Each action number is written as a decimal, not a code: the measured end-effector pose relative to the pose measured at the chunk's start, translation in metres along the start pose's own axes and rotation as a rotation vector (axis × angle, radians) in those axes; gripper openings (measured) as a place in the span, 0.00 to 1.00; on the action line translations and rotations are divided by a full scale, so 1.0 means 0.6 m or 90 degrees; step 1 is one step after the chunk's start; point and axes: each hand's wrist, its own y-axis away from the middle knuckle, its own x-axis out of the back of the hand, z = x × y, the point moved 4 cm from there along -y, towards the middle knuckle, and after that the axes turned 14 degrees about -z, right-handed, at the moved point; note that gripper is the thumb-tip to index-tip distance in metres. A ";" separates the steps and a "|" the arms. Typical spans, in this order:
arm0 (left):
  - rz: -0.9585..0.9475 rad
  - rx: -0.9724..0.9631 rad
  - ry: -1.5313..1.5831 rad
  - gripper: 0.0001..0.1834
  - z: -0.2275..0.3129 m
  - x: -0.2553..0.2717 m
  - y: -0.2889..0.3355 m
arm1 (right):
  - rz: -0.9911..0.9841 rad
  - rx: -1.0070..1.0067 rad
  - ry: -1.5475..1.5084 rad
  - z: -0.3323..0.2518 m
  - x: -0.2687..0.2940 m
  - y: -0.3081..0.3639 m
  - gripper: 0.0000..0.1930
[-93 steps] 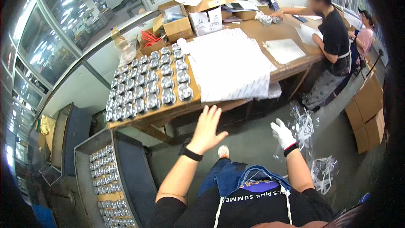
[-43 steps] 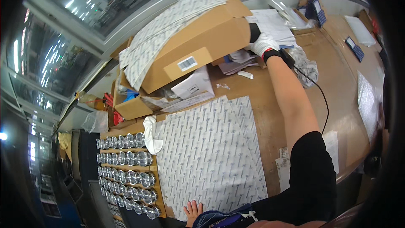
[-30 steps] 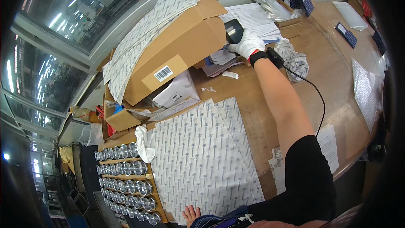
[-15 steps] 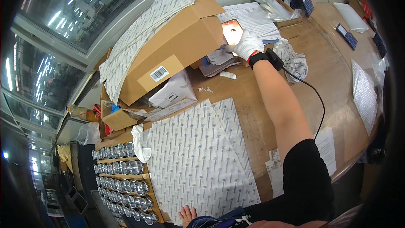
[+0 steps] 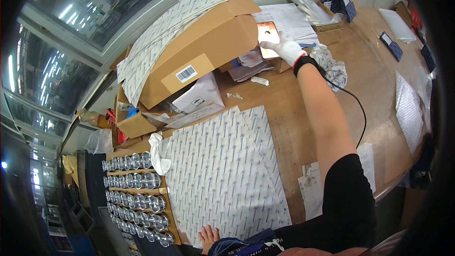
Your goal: The recorder is wrapping shiny metal pistons in protective paper and placing them into boxes at a workstation.
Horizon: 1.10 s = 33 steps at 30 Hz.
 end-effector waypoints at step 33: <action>0.077 -0.040 0.337 0.56 -0.002 0.131 -0.012 | -0.370 0.472 0.242 -0.272 -0.310 0.644 0.26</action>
